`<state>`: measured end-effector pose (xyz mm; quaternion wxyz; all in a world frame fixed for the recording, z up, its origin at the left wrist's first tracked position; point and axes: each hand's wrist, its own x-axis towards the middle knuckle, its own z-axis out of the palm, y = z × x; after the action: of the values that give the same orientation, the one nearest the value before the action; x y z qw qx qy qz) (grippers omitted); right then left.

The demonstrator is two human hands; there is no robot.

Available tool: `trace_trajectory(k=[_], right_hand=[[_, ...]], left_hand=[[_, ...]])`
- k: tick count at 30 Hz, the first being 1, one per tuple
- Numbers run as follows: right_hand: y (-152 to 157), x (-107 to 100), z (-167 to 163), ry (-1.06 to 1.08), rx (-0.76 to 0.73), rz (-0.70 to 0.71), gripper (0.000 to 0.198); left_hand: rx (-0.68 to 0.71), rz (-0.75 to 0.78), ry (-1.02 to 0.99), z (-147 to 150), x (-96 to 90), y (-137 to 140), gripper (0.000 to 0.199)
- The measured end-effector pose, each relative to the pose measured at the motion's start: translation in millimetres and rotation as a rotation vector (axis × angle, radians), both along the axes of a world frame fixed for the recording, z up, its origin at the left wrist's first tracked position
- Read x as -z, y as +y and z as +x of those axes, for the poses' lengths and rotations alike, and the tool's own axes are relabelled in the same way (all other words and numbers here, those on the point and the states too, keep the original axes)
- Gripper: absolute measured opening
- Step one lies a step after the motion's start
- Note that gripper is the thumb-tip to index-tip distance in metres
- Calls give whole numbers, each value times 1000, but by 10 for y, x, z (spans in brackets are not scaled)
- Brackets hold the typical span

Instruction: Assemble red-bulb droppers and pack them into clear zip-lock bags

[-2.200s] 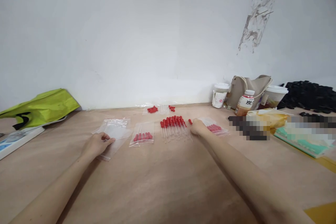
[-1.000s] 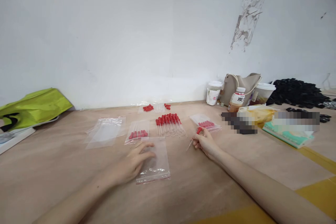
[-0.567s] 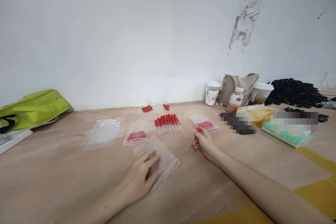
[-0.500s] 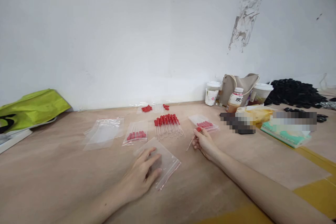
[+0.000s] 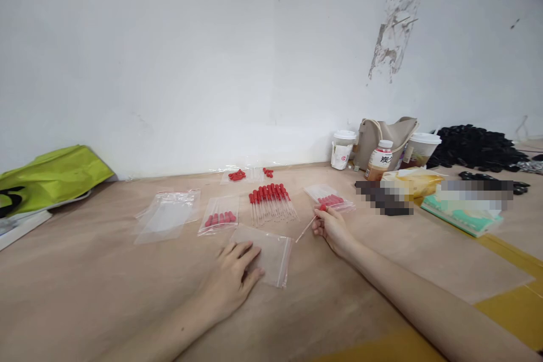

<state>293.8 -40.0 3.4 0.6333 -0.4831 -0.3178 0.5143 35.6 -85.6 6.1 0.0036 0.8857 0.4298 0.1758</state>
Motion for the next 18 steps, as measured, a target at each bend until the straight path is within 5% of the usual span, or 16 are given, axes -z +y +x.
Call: trace_trajectory(k=[4,10,18], right_hand=[[-21,-16,-7,-38,-1,-7,18],[-70,27,-110,-112,-101,44,24],[-143,47,-232,-122,-143,58,22]], left_hand=[[14,6,-59,-8,-91,12,35],[303,-117,-10,-299,-151,244,39],[224,-243,21,-273,-123,204,46]])
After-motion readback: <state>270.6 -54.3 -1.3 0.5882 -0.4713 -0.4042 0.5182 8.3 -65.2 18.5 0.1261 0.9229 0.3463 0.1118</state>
